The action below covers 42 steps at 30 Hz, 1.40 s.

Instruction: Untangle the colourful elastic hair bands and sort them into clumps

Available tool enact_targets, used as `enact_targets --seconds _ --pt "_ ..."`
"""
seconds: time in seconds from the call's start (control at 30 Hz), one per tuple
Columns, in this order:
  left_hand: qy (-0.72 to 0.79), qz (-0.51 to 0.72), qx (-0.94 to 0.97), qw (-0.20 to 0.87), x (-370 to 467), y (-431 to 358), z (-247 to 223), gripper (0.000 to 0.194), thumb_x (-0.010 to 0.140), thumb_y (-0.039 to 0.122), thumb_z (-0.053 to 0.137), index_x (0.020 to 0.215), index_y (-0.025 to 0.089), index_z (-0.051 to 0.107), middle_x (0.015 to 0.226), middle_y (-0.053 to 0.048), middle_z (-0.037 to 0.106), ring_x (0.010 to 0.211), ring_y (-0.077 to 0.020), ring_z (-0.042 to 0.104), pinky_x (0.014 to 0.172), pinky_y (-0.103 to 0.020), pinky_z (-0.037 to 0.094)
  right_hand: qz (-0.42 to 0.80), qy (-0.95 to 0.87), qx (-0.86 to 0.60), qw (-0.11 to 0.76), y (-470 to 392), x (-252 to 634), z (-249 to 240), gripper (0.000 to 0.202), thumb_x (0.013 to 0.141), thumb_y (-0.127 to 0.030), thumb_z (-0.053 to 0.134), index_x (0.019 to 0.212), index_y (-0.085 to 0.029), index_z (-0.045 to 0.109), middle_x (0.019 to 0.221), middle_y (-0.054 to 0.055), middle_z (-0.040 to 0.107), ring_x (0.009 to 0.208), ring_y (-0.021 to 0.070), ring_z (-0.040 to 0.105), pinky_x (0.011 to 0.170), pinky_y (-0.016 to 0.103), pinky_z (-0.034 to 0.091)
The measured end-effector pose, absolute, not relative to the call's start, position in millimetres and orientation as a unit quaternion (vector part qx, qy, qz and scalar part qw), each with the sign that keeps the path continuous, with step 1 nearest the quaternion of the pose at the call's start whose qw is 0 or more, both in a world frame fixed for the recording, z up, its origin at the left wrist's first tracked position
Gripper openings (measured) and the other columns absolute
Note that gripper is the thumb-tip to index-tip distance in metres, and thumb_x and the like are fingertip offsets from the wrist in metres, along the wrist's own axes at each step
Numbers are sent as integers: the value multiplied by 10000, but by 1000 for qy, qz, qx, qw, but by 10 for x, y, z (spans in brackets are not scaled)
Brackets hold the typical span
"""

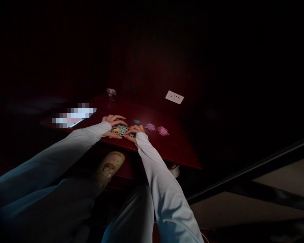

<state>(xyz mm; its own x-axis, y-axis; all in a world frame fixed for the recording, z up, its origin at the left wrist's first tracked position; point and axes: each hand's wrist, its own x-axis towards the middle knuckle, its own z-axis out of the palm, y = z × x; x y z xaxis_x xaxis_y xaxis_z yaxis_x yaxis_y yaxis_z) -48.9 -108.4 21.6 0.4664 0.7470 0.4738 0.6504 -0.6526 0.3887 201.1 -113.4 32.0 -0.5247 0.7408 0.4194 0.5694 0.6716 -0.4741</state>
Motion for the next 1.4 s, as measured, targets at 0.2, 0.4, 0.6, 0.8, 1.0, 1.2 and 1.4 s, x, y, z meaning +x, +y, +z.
enact_targets --seconds 0.2,0.4,0.6,0.8,1.0,1.2,1.4 --pt "416 325 846 78 -532 -1055 193 597 759 673 762 1295 417 701 1509 -1 585 1284 -328 451 1059 -476 276 181 -851 -374 322 -1069 2044 258 328 872 -596 767 822 -280 838 950 37 750 977 198 624 950 358 422" --pt "416 323 845 95 -525 -1079 219 574 776 722 721 1265 421 716 1485 18 607 1260 -314 454 1076 -471 280 201 -826 -392 353 -1004 2051 197 400 857 -651 745 750 -272 813 904 39 774 921 199 648 898 355 443" --pt "401 302 860 95 -511 -1089 228 679 754 776 705 1332 422 669 1540 13 567 1315 -322 435 1099 -479 258 199 -773 -430 422 -910 2106 192 378 859 -629 730 806 -262 803 883 37 768 859 207 647 887 371 457" --pt "412 270 866 90 -488 -1048 209 748 728 800 712 1375 430 645 1569 -3 541 1348 -345 415 1101 -495 252 57 -696 -568 435 -781 2115 286 288 934 -509 677 891 -259 814 1003 49 761 1042 252 577 973 400 383" --pt "415 268 865 90 -510 -1038 200 743 712 773 746 1362 426 657 1581 -1 532 1357 -349 427 1132 -513 286 2 -690 -636 347 -593 1948 366 215 970 -421 666 944 -270 817 1106 56 735 1132 271 495 963 399 310" --pt "389 300 861 134 -583 -1001 217 701 788 755 692 1397 410 643 1624 4 497 1440 -354 401 1204 -532 293 35 -701 -614 361 -522 1933 380 196 950 -405 678 1030 -285 810 1100 43 738 1112 258 498 966 382 311" --pt "401 400 799 202 -597 -912 253 548 999 631 420 1304 294 726 1513 -43 622 1452 -309 483 1259 -491 271 82 -800 -434 406 -822 1957 349 243 957 -470 681 1052 -299 825 1102 48 720 1127 243 532 1014 380 382"
